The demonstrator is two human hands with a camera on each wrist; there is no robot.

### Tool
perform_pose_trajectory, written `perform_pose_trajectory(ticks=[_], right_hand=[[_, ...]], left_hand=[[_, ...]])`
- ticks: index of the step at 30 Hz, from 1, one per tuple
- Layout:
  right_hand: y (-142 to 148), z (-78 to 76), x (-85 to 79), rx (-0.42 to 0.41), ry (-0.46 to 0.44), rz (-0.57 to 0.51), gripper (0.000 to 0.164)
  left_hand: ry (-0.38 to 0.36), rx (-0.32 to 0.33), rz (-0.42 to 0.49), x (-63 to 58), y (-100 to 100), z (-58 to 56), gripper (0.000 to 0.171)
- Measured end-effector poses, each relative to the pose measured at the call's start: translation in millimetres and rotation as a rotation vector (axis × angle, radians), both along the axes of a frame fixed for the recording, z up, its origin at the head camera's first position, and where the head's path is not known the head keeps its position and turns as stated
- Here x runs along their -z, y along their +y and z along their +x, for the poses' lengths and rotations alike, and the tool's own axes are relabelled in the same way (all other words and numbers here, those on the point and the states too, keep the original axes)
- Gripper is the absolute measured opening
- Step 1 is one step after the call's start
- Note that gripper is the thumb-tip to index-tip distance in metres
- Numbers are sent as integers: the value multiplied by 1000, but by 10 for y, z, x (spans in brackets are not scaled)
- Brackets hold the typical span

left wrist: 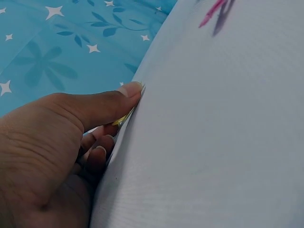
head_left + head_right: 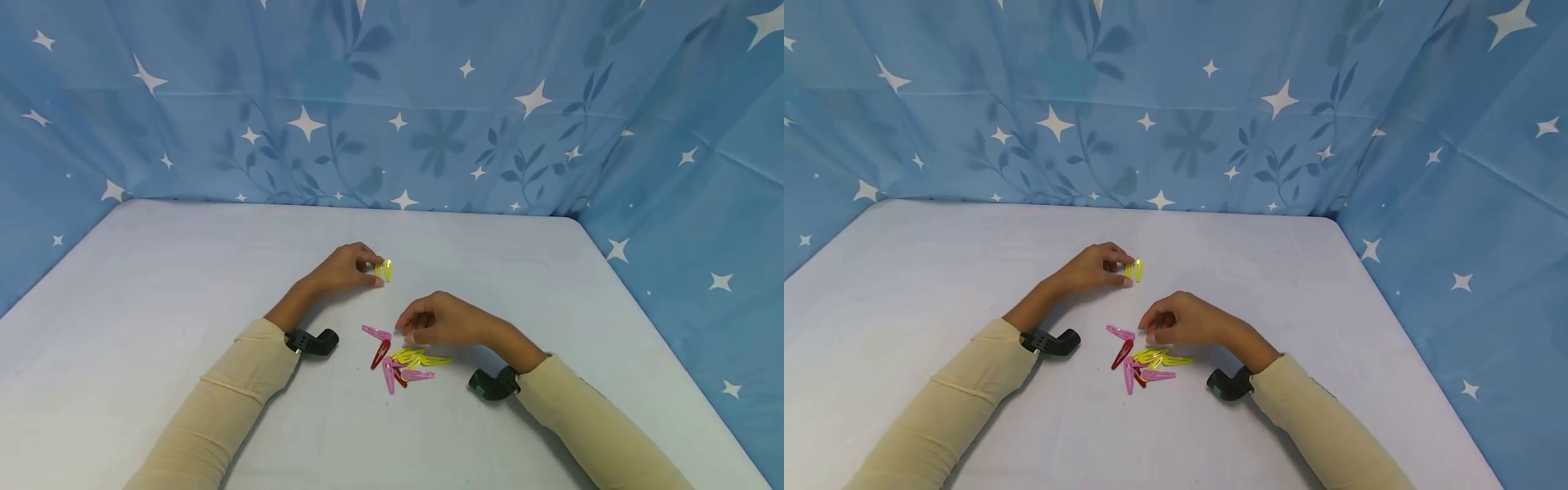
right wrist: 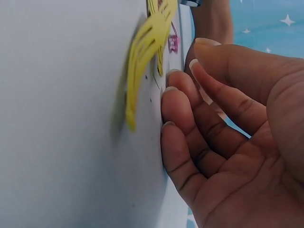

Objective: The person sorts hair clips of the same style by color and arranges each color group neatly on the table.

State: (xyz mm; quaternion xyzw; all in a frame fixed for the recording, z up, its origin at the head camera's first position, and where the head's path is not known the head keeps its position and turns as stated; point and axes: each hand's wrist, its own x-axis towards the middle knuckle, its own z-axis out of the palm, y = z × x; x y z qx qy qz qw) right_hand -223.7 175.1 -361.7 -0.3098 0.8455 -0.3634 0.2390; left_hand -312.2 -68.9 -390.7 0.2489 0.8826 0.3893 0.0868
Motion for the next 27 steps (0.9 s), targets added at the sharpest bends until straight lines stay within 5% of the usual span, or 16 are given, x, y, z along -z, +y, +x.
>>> perform_pose_trajectory(ticks=[15,27], right_hand=[[-35,97,2,-73,-57,-5,23],[-74,157,19,-101,40,41,23]], left_hand=[[18,-22,27,22,-5,39,46],[23,-18,46,13,-11,34,46]])
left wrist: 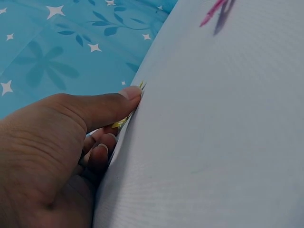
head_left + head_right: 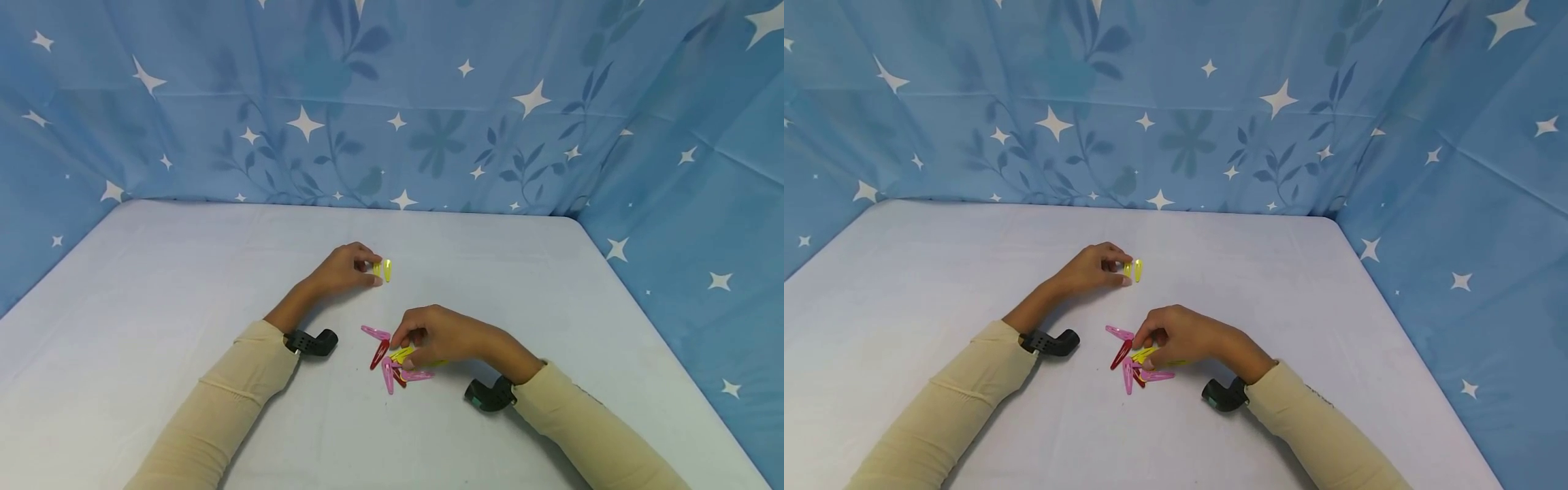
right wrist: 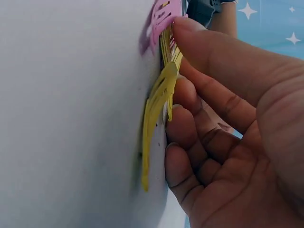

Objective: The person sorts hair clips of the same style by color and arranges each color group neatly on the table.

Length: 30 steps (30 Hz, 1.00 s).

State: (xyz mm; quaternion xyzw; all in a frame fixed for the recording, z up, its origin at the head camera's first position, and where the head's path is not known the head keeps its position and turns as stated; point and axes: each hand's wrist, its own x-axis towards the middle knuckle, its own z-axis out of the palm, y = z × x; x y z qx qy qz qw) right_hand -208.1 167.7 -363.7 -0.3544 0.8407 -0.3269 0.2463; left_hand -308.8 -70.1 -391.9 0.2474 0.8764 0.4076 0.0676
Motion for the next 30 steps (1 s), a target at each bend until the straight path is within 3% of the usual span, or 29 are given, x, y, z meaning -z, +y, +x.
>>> perform_pose_trajectory(ticks=[11,17,30], right_hand=[[-50,18,-15,50,25,11,9],[-39,-3,-22,78,-12,-19,6],[7,-51,-56,178,11,-25,19]], left_hand=[[0,-18,-6,-21,11,3,44],[-3,-17,-3,-23,6,6,44],[5,-11,-18,-28,14,11,45]])
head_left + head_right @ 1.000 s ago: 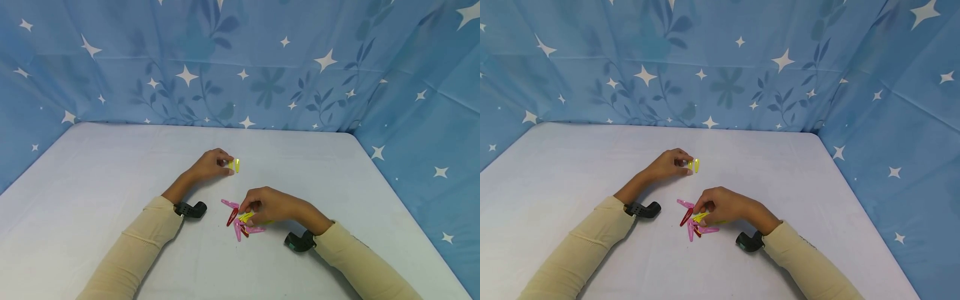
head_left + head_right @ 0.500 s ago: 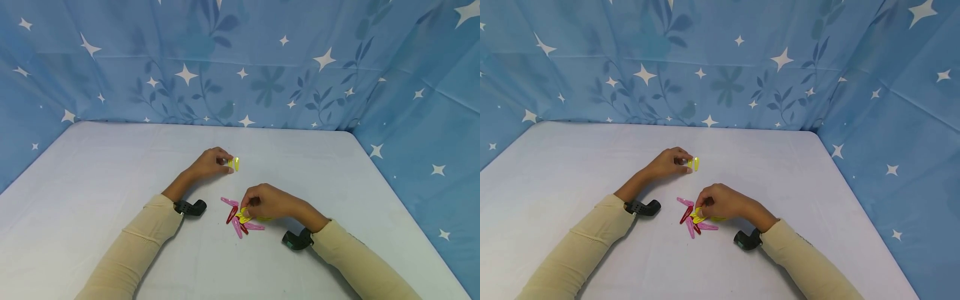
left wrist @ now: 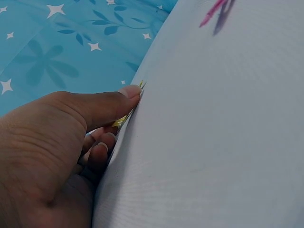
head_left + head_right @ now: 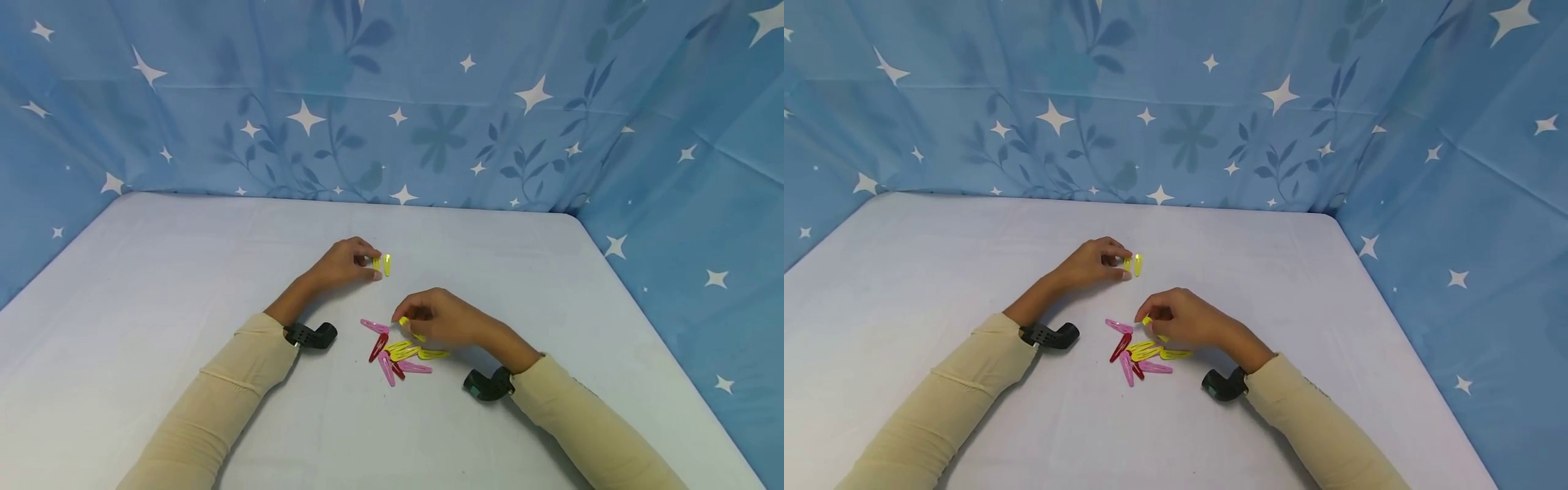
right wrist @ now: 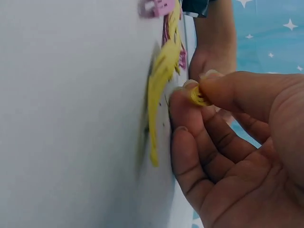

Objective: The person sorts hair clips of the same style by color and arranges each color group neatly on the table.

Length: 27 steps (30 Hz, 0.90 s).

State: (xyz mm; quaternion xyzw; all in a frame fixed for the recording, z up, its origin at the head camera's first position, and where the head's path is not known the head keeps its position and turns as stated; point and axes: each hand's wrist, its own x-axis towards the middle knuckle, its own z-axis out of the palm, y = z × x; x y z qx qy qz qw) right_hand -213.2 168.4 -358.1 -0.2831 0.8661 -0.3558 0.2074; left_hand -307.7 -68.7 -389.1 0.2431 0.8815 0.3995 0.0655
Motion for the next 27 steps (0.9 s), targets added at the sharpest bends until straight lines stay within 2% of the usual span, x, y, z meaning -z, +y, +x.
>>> perform_pose_trajectory(ticks=[7,15,20,27], right_hand=[[36,-41,-39,28,-14,-11,16],[34,-159,-24,42,-15,-40,16],[37,-233,-79,74,-3,-36,18],[22,-384,-70,127,47,-72,16]], left_hand=[[2,-2,-5,1,18,-2,45],[-3,-1,3,21,7,-25,44],[-5,-4,-1,9,10,-25,44],[-9,4,-9,6,6,-13,45]])
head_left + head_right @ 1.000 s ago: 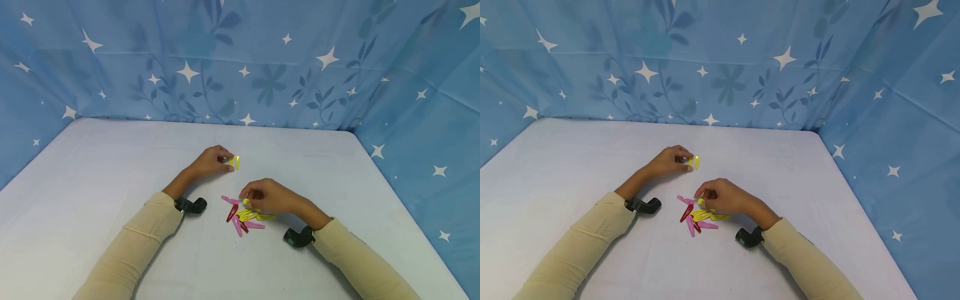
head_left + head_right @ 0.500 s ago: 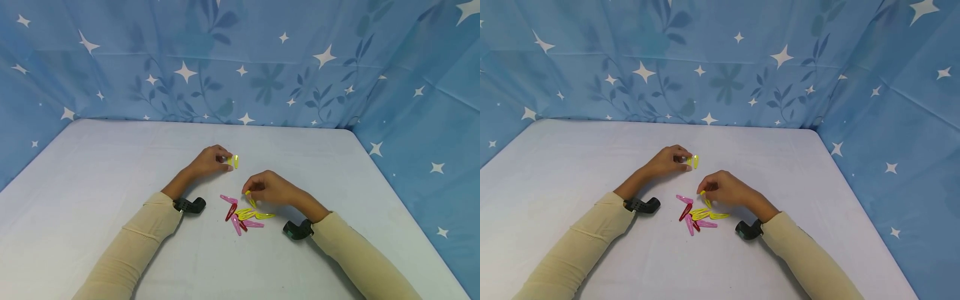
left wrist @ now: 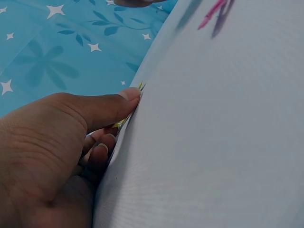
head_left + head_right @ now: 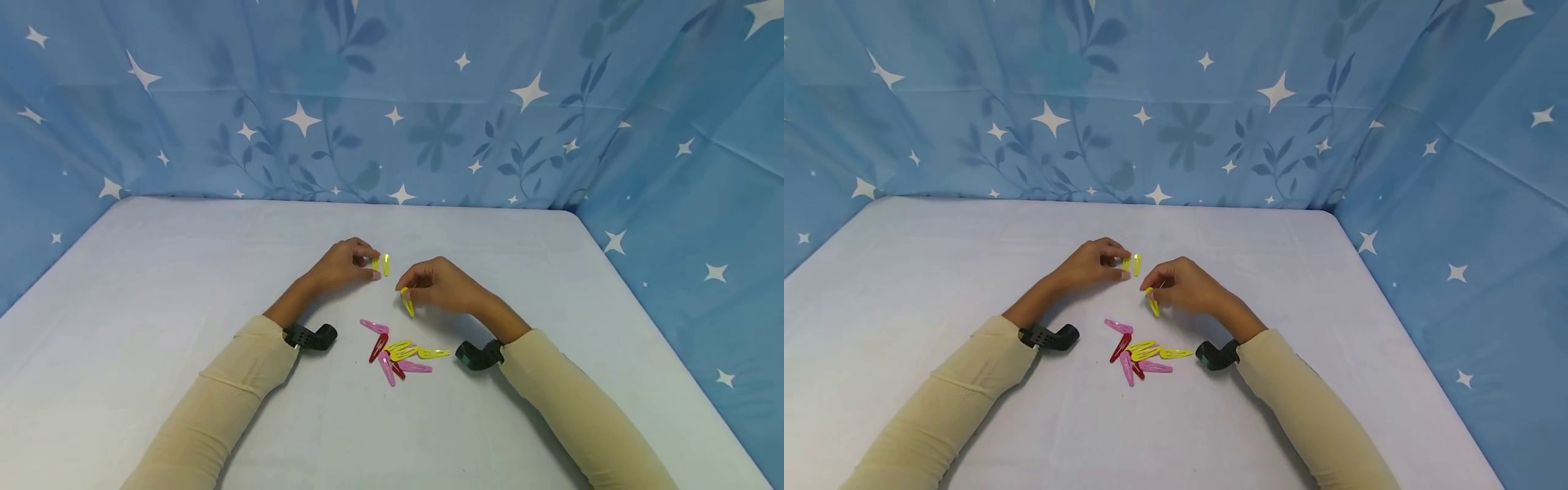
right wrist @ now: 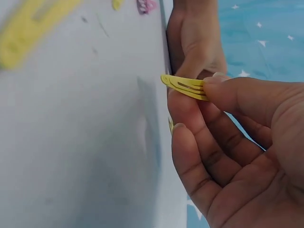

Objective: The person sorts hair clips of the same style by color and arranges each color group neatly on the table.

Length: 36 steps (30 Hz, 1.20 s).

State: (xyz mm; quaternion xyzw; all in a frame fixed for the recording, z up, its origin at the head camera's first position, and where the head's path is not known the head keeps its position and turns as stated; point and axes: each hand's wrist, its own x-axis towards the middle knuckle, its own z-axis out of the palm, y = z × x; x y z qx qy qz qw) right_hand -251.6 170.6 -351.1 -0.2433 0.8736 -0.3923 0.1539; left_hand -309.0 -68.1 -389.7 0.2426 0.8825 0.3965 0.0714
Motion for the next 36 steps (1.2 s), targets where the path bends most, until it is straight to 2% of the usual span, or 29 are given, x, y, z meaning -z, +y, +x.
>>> perform_pose_trajectory(ticks=[7,14,22,30,36], right_hand=[[-6,-158,16,78,-18,-64,16],[-16,-298,40,111,0,-87,19],[-47,-402,71,164,-15,-52,22],[-65,-476,95,250,-14,-8,19],[-78,-547,107,240,30,33,19]], left_hand=[[10,4,-4,6,-1,-2,45],[7,7,13,28,-6,-15,44],[12,-4,-8,11,1,-6,43],[2,-14,-13,12,9,-13,43],[2,-22,-5,29,17,-18,43]])
